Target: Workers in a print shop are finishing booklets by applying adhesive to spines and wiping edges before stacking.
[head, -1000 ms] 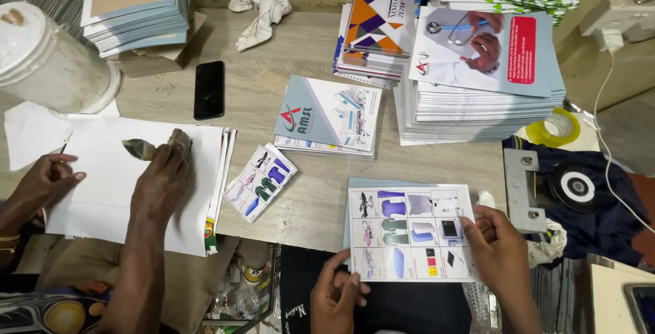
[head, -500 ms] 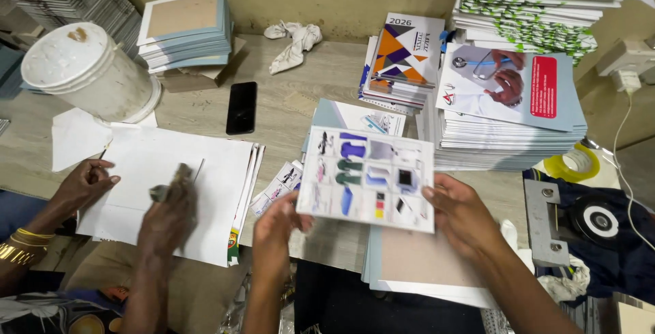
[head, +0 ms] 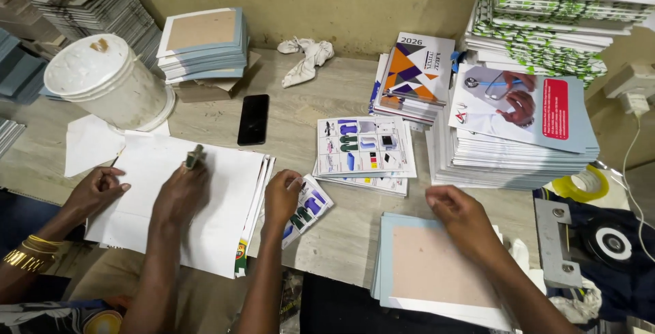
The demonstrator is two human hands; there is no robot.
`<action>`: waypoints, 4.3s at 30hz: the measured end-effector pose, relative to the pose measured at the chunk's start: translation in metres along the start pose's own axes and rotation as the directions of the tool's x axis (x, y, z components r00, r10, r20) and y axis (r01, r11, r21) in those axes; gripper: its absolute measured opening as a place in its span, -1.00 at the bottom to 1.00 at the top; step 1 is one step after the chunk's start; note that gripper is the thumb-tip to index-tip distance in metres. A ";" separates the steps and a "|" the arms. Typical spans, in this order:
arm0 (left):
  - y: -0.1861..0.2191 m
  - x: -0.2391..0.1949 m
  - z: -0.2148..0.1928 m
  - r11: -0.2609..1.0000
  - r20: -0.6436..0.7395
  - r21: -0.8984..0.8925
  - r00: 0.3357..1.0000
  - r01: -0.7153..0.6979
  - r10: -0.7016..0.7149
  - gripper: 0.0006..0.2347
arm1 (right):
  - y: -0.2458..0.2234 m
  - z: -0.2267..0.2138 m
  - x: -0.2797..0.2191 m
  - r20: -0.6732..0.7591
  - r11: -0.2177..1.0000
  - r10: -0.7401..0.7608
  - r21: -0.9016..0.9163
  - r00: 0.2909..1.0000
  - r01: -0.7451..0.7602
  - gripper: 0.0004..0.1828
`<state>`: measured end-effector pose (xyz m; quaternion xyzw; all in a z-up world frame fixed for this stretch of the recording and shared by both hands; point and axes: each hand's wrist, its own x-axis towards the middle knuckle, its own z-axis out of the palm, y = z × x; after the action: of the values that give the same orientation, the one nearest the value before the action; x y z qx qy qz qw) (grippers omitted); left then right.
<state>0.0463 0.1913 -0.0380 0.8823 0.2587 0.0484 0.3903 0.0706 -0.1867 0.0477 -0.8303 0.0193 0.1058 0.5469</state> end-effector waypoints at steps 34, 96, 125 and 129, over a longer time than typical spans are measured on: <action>0.134 -0.229 -0.019 0.428 0.347 -0.897 0.772 0.109 0.533 -0.93 | -0.003 -0.017 -0.166 -0.119 0.548 -0.757 0.421 0.643 0.723 -0.91; 0.115 -0.140 0.069 0.843 0.359 -0.438 0.920 0.311 -0.153 -0.74 | 0.086 -0.075 -0.066 -0.143 0.841 0.522 0.247 0.841 -0.481 -0.61; 0.112 -0.145 0.072 0.932 0.278 -0.273 0.947 0.240 -0.162 -0.76 | 0.086 -0.067 -0.073 -0.142 0.915 0.386 0.184 0.912 -0.359 -0.62; 0.116 -0.145 0.070 0.921 0.289 -0.269 0.935 0.283 -0.203 -0.76 | 0.083 -0.061 -0.074 -0.184 0.932 0.338 0.198 0.923 -0.302 -0.64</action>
<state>-0.0098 0.0083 0.0129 0.7704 0.3038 -0.0756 0.5553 -0.0044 -0.2820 0.0107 -0.7738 0.2228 0.1016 0.5842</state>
